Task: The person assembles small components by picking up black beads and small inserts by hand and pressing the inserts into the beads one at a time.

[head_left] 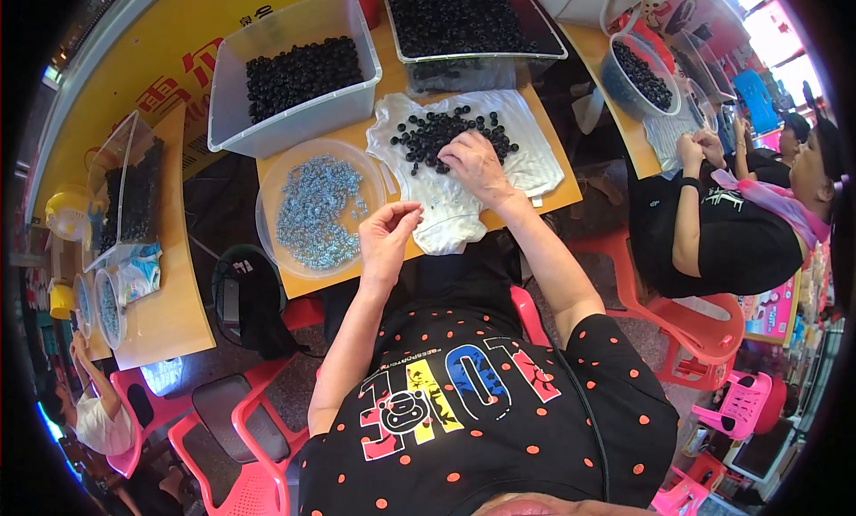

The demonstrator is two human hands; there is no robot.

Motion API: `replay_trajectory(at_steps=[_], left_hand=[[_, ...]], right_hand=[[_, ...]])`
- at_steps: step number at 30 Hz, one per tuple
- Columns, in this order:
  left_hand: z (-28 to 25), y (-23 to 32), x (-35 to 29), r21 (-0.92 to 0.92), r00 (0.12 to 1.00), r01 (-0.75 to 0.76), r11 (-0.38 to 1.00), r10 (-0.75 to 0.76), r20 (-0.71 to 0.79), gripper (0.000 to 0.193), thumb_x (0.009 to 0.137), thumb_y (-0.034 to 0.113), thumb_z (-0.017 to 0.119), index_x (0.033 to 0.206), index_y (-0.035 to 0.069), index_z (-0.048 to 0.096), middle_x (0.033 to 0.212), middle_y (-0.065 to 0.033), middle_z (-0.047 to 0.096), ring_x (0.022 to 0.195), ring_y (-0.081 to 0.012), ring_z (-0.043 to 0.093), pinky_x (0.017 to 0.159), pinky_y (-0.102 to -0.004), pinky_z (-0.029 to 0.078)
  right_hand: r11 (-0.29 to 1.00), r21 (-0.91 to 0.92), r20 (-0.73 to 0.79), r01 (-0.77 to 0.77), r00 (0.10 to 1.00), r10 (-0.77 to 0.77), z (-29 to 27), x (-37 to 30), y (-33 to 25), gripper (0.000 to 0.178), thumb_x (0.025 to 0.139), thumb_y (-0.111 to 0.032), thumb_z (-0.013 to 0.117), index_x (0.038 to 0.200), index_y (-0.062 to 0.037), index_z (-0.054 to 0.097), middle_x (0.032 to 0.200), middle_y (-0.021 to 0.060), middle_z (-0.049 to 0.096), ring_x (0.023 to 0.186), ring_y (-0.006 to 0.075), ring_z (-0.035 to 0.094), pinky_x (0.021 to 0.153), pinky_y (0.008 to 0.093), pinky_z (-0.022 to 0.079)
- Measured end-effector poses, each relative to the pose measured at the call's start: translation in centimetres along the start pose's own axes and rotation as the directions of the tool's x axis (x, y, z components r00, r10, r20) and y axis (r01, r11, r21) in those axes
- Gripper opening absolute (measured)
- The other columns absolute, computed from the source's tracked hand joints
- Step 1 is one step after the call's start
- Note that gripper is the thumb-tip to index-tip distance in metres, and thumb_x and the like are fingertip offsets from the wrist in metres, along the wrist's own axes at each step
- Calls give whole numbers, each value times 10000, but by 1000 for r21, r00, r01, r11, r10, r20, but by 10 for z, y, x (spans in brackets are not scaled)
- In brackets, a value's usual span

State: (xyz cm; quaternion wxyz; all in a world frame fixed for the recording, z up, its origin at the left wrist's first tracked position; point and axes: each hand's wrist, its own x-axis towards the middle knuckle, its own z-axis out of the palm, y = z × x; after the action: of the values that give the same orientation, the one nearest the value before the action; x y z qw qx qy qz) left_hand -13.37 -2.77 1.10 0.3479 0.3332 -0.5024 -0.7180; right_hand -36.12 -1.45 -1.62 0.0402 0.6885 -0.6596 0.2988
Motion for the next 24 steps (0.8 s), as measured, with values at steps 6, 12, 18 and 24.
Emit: replay_trajectory(at_steps=[6,12,18,24], left_hand=[[13,-5,8,-180,981,195,964,-187,60,161,880,69,612,1019,-4,650,922,-82,678,804,-133,640,733,-245,505],[11,-11,-1,-103,970,241,965,-236,67,149,875,71,622,1011,19,654,931,-71,676,796,-124,629,723,-246,502],[5,-16,-3,-164,964,266,950,-264,38,155,876,79,626,1017,20,648,925,-76,677,794,-126,629,719,-248,501],[13,-7,2,-368,956,290,884,-286,66,212,901,100,603,1089,4,611,999,-102,663,873,-162,641,776,-285,523]], right_hand=[[1000,9,-64,-7,998,8,-4,-4,-7,122,752,-119,671,865,-155,699,864,17,570,871,225,540,757,354,417],[998,-37,87,45,995,-42,-6,8,-2,157,736,-108,677,888,-142,699,875,35,569,880,229,538,789,360,424],[998,-13,19,53,998,-53,-7,9,-1,162,756,-105,675,917,-98,687,875,51,568,899,236,539,816,364,427],[826,527,51,-197,978,200,-35,-3,-43,147,824,-85,645,968,-58,659,950,58,591,938,212,559,835,317,442]])
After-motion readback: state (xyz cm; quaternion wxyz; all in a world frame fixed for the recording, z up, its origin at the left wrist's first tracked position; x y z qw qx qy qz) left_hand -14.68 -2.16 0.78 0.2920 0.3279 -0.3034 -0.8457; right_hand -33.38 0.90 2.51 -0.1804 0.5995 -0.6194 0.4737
